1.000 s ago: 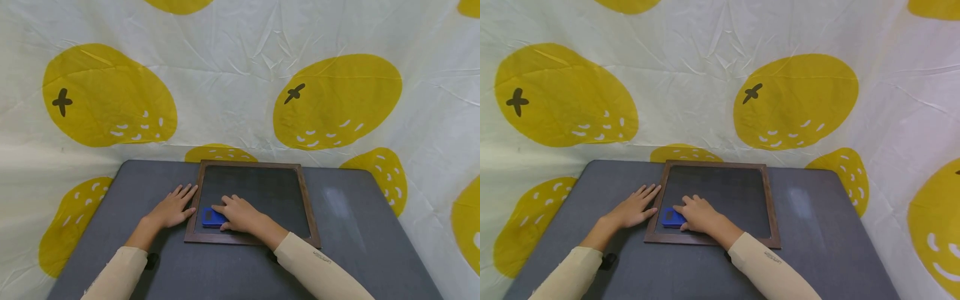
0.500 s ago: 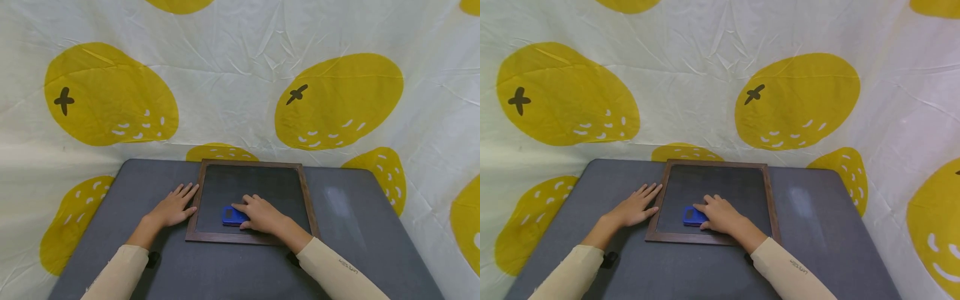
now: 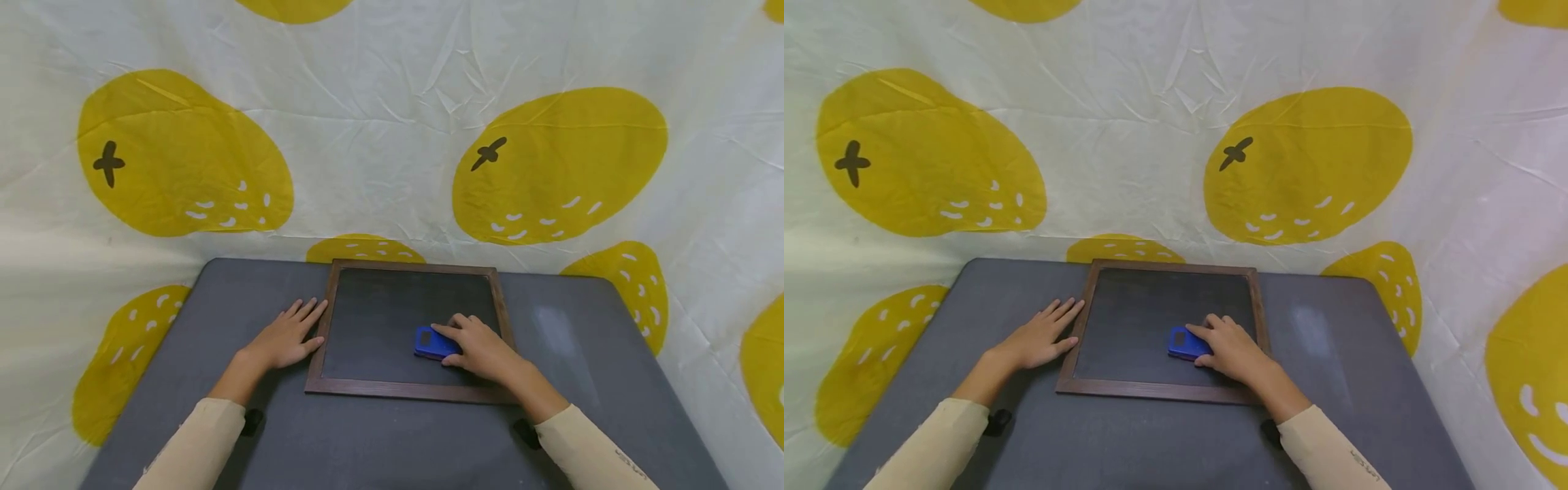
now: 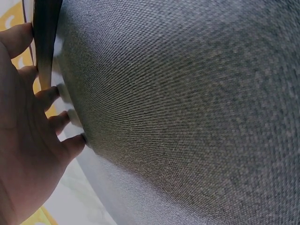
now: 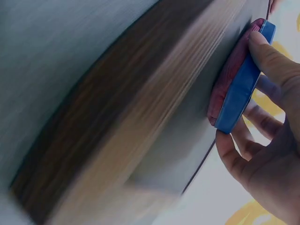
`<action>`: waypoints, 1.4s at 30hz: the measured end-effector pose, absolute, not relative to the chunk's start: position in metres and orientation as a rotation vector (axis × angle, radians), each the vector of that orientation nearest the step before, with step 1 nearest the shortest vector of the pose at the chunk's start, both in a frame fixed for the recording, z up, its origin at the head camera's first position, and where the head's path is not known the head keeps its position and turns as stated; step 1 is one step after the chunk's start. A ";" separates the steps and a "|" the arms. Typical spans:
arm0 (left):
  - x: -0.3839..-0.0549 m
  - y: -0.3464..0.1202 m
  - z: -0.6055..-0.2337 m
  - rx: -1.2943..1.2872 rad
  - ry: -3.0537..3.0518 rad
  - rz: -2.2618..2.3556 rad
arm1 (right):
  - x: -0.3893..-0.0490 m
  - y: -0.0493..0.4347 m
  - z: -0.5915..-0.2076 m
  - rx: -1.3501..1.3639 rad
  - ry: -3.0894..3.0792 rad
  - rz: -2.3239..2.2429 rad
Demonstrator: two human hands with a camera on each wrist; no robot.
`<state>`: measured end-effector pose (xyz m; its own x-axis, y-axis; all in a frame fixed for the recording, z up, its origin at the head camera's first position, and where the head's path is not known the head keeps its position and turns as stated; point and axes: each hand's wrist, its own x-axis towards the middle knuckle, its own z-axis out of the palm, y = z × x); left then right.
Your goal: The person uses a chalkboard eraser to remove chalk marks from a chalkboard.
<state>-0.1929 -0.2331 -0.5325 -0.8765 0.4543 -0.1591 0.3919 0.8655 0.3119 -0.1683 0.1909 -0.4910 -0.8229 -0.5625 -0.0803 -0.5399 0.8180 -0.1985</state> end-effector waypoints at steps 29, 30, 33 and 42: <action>-0.189 -0.231 -0.536 0.687 2.840 0.398 | -0.170 0.250 -0.499 -0.804 2.956 -0.361; -0.190 -0.231 -0.536 0.682 2.839 0.402 | -0.170 0.249 -0.499 -0.800 2.954 -0.361; -0.190 -0.231 -0.537 0.678 2.843 0.408 | -0.172 0.247 -0.498 -0.800 2.948 -0.355; -0.189 -0.229 -0.541 0.651 2.855 0.403 | -0.177 0.249 -0.489 -0.805 3.011 -0.372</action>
